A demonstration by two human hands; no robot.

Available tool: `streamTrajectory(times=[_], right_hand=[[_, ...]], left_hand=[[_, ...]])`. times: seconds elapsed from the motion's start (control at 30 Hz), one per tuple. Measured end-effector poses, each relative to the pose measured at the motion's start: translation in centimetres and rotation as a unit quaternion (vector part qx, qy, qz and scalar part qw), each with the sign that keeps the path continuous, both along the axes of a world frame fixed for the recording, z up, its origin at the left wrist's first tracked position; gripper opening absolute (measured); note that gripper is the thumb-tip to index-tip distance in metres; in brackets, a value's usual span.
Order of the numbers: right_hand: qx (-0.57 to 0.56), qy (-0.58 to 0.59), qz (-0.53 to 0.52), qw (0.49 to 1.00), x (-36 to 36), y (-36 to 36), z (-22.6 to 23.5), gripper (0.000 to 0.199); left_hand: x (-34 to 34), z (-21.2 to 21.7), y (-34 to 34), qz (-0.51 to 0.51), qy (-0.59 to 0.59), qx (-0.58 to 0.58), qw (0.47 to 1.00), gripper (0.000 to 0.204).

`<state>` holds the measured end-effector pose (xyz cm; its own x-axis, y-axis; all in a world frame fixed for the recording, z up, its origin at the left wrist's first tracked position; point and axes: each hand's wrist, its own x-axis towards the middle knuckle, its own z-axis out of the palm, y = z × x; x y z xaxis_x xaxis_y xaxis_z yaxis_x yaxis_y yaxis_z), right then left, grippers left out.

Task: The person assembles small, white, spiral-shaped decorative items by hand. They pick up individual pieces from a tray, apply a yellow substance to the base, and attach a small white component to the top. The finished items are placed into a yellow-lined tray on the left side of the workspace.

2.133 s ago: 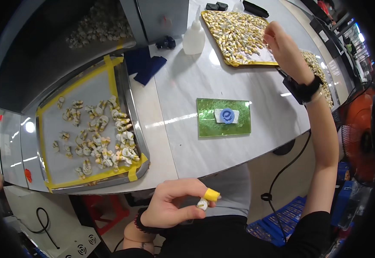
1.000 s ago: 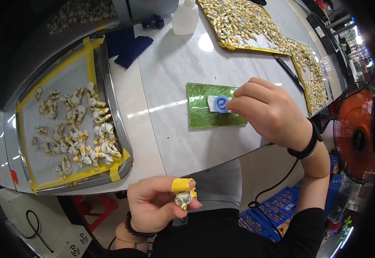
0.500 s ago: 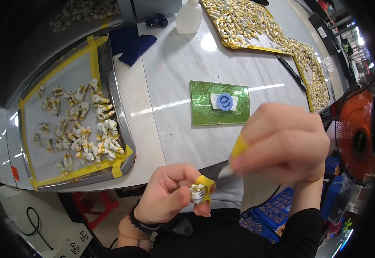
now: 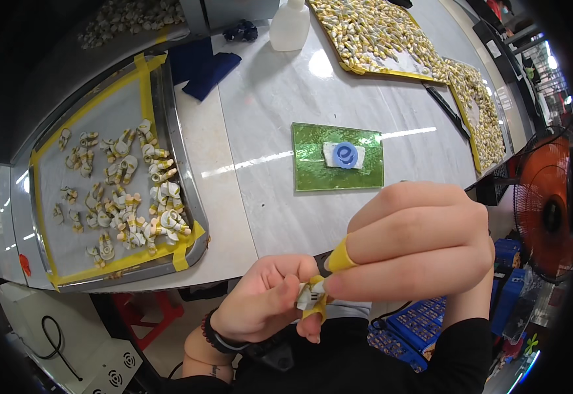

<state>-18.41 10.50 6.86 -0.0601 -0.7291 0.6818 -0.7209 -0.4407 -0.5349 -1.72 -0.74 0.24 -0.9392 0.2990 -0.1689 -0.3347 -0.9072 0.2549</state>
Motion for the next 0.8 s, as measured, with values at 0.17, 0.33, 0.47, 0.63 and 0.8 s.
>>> streamTrajectory(times=[0.17, 0.33, 0.47, 0.63, 0.8], right_hand=[[-0.002, 0.028, 0.024, 0.999, -0.12, -0.32, -0.23, 0.012], [0.012, 0.006, 0.048, 0.999, 0.02, -0.39, -0.22, 0.009], [0.023, -0.013, 0.043, 0.999, 0.29, -0.26, -0.24, 0.008], [0.023, -0.002, 0.031, 0.999, 0.28, -0.11, -0.24, 0.01], [0.039, 0.012, 0.016, 0.999, 0.43, 0.37, 0.04, 0.011]], left_hand=[[-0.24, 0.29, -0.05, -0.019, 0.014, 0.021, 1.0, 0.047], [-0.29, 0.5, 0.32, -0.005, 0.024, 0.049, 0.999, 0.042], [-0.26, 0.47, 0.37, -0.004, 0.027, 0.058, 0.998, 0.038], [-0.4, 0.71, 0.41, 0.001, 0.027, 0.058, 0.998, 0.036], [-0.58, 0.79, 0.65, 0.014, 0.026, 0.047, 0.998, 0.033]])
